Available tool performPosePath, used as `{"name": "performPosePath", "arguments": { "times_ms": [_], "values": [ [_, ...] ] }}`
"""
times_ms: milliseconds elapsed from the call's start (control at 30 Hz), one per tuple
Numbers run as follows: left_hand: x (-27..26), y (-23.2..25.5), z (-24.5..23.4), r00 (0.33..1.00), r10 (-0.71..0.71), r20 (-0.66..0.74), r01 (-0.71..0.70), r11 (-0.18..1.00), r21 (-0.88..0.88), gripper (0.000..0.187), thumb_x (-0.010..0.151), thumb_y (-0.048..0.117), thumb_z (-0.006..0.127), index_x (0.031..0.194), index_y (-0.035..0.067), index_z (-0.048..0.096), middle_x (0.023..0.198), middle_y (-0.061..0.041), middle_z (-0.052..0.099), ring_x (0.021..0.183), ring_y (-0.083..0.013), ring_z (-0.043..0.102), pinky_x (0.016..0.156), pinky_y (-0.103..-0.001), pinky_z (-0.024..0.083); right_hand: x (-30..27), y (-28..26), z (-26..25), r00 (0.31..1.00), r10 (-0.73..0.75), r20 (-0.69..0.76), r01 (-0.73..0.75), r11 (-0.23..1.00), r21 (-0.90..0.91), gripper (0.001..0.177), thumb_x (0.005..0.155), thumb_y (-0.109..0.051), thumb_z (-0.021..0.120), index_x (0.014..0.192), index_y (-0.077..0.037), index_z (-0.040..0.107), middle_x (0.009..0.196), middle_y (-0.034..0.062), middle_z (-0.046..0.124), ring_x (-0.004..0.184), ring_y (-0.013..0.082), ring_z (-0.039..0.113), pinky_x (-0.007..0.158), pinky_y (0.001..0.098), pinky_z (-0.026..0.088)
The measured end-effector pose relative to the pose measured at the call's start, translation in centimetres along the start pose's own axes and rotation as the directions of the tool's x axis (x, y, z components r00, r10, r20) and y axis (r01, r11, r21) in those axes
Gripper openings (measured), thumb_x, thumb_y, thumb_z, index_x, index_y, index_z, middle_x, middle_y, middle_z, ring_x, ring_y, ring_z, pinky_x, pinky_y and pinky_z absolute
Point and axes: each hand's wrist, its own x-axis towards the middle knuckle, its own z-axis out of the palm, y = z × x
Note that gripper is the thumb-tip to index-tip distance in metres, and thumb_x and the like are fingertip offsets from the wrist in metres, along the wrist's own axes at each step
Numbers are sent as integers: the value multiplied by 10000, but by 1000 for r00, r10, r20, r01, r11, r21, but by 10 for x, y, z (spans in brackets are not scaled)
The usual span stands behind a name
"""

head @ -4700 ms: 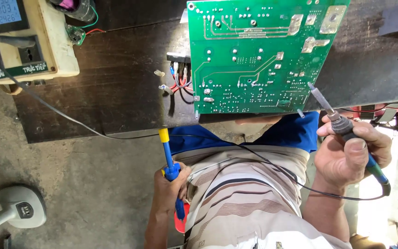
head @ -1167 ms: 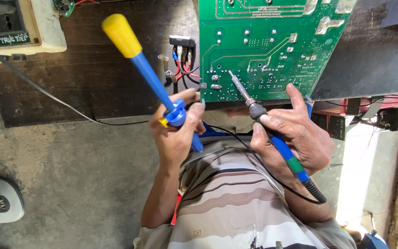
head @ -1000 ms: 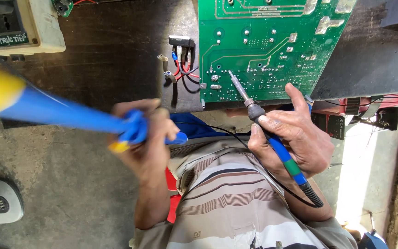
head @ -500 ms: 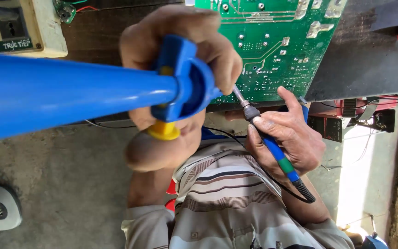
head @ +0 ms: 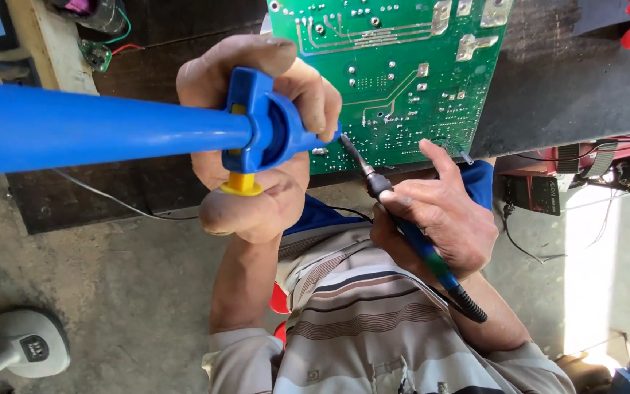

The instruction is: The person uses a soldering iron and a desoldering pump to remove solder from a green circuit board. They repeatedly heat solder joints and use the pump to extract the molten solder, occasionally adjusting the board's position on the workbench.

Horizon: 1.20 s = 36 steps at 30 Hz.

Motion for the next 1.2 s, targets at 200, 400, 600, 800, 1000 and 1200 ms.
{"name": "performPosePath", "arguments": {
  "times_ms": [200,400,600,800,1000,1200],
  "values": [
    [2,3,6,999,10,-30,-3,971,240,520,811,252,322,1278,84,481,903,-127,468,738,-241,422,712,-391,450,1,1,-1,1000,-23,-8,23,1000,-11,170,918,92,709,1041,-19,675,832,108,665,711,183,642,1115,639,543],
    [-4,-1,4,996,57,75,-65,993,103,632,979,654,488,1307,113,498,834,-98,448,682,-229,434,708,-390,435,2,3,6,994,-37,-100,36,999,-10,101,902,55,714,972,-8,679,800,106,673,677,197,656,1059,626,567],
    [2,-6,2,989,121,90,-125,991,50,642,949,684,466,1225,105,439,815,-67,364,576,-188,275,604,-376,339,3,4,1,999,-28,-33,27,999,-45,107,930,11,695,1016,-48,670,772,68,651,653,191,583,1091,614,544],
    [5,-7,1,986,129,109,-134,990,42,618,972,665,457,1228,102,444,819,-56,363,567,-183,269,590,-380,321,5,5,0,998,-51,-26,50,998,-40,106,893,45,698,973,-21,674,760,71,619,639,190,536,1082,621,541],
    [8,-12,6,982,181,57,-185,979,89,595,988,668,409,1177,104,430,729,-60,332,465,-202,284,522,-369,343,1,8,3,996,-73,-45,71,996,-45,91,906,32,697,968,-32,680,801,77,652,676,192,615,1071,604,559],
    [-50,58,-64,954,238,-181,-227,971,80,961,1022,880,262,1562,196,667,1006,-75,551,729,-317,539,667,-524,513,-46,39,-37,999,33,3,-32,946,324,277,904,-107,751,1143,-9,653,1037,161,702,954,282,744,1124,596,590]
  ]
}}
